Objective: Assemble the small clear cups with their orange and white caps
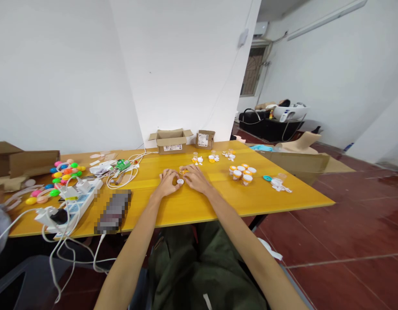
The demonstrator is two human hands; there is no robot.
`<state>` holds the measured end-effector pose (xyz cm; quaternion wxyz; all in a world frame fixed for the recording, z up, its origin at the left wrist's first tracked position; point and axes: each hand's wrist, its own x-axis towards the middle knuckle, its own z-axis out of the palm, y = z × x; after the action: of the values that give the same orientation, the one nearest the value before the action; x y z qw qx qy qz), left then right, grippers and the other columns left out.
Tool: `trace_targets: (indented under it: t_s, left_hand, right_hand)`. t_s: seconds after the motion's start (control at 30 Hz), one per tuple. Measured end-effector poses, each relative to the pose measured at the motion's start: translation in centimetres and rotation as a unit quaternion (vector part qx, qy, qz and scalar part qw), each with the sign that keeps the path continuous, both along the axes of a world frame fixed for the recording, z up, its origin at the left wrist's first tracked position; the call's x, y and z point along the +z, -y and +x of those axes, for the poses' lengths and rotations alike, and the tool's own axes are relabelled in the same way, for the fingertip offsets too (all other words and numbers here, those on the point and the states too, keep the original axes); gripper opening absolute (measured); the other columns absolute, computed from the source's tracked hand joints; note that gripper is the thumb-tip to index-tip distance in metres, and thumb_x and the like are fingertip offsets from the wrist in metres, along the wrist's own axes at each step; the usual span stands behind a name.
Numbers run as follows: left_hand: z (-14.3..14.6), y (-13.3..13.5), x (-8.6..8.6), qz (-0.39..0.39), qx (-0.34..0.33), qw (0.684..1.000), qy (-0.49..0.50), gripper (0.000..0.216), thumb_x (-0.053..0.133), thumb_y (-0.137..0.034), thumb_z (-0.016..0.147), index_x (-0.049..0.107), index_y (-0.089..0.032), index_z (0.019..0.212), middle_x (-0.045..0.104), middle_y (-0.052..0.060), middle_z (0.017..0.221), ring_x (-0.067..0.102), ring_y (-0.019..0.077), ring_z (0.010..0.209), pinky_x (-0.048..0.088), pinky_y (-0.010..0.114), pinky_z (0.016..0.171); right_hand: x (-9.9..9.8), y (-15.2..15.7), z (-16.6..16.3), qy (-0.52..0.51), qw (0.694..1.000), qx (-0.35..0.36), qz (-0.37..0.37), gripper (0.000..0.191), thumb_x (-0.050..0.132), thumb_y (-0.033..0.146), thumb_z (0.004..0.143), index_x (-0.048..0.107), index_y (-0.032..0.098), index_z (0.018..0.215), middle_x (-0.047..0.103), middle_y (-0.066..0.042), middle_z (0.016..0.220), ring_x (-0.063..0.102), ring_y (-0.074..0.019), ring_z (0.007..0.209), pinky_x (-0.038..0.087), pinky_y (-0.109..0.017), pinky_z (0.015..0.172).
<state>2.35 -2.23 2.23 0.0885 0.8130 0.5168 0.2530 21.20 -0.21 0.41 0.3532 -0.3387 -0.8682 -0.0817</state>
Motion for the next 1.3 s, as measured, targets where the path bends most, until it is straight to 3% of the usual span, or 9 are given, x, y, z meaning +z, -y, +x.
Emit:
trace_targets:
  t_s: [0.3,1.3]
  left_hand:
    - [0.02,-0.05,-0.05,-0.003,0.0,1.0,0.002,0.014,0.066,-0.033,0.081,0.065,-0.029,0.095,0.062,0.004,0.121,0.042,0.0292,0.124,0.034,0.047,0.101]
    - [-0.1,-0.39,-0.36,-0.001,-0.003,1.0,0.01,0.014,0.065,-0.038,0.084,0.067,-0.03,0.095,0.062,0.004,0.121,0.041,0.029,0.124,0.033,0.049,0.103]
  right_hand:
    - [0.41,0.5,-0.2,0.001,0.999,0.018,-0.042,0.016,0.058,0.016,0.091,0.071,0.023,0.087,0.064,-0.009,0.123,0.053,-0.0255,0.116,0.045,-0.045,0.096]
    - [0.92,0.99,-0.67,0.006,0.999,0.025,-0.037,0.017,0.057,0.019,0.093,0.073,0.023,0.089,0.063,-0.01,0.122,0.054,-0.0253,0.115,0.046,-0.045,0.095]
